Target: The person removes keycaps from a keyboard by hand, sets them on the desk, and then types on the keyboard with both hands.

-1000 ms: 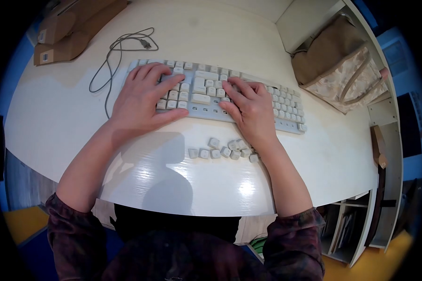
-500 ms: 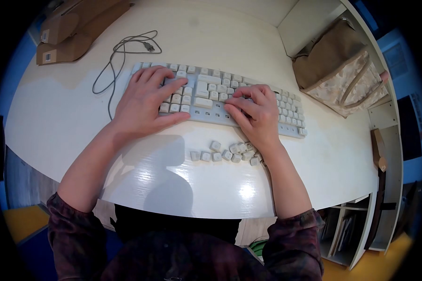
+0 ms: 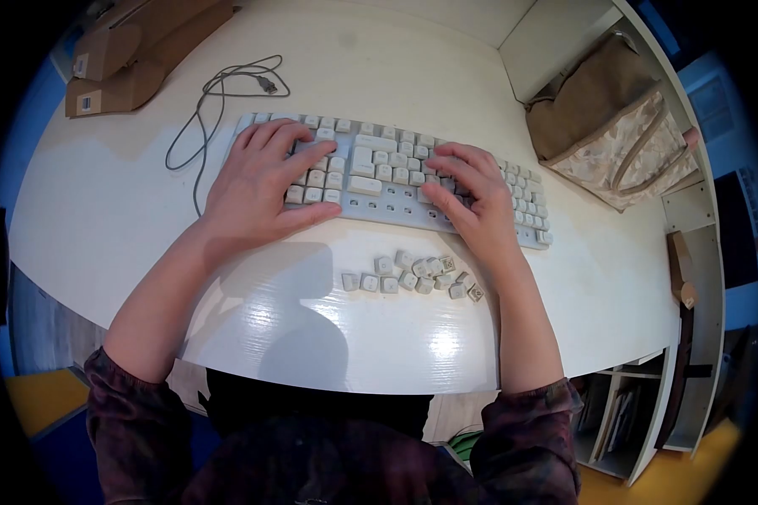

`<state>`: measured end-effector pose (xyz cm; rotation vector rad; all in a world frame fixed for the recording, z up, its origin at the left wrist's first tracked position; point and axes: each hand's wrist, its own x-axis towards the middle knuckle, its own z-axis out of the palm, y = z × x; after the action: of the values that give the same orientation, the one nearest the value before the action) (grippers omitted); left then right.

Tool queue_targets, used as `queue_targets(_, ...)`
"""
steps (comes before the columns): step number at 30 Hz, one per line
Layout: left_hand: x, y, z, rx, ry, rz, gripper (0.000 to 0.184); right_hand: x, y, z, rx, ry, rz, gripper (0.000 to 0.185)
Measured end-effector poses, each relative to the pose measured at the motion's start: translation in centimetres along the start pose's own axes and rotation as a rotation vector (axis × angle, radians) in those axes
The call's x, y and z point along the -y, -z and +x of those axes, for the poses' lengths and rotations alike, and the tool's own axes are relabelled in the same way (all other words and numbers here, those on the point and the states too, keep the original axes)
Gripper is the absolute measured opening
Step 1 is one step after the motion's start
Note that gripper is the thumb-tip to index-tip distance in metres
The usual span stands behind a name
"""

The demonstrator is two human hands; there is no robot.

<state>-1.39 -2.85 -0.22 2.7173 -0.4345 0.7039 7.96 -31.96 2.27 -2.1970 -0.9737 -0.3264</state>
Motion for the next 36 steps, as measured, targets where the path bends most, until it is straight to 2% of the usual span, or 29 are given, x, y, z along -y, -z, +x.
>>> queue_targets(2, -0.1, 0.0, 0.0, -0.002, 0.004, 0.0, 0.066, -0.6, -0.2, 0.2, 0.049, 0.079, -0.163, 0.037)
queue_targets(8, -0.1, 0.0, 0.0, -0.007, 0.006, -0.001, 0.066, -0.8, 0.1, 0.0, 0.135, 0.02, -0.184, 0.048)
queue_targets(17, 0.1, -0.2, 0.1, -0.024, 0.006, 0.017, 0.064, -1.3, -1.2, -0.6, 0.036, 0.148, -0.38, 0.034)
queue_targets(20, 0.1, 0.0, 0.1, -0.015, 0.003, 0.014, 0.064, -1.6, -1.2, 0.1, 0.027, 0.061, -0.28, 0.031)
queue_targets(26, 0.2, 0.1, 0.1, -0.005, 0.004, -0.014, 0.065, -0.9, -1.5, 0.0, -0.123, 0.207, -0.269, 0.021)
queue_targets(29, 0.2, 0.1, 0.0, -0.013, 0.007, -0.024, 0.065, 0.2, -1.5, -0.4, -0.146, 0.173, -0.288, 0.018)
queue_targets(32, 0.2, 0.1, 0.1, -0.004, 0.001, -0.013, 0.065, -0.3, -1.2, -0.4, -0.159, 0.242, -0.339, 0.017)
queue_targets(36, 0.3, 0.1, 0.0, -0.011, -0.001, -0.022, 0.065, 0.2, -0.7, -0.4, -0.079, 0.292, -0.184, 0.015)
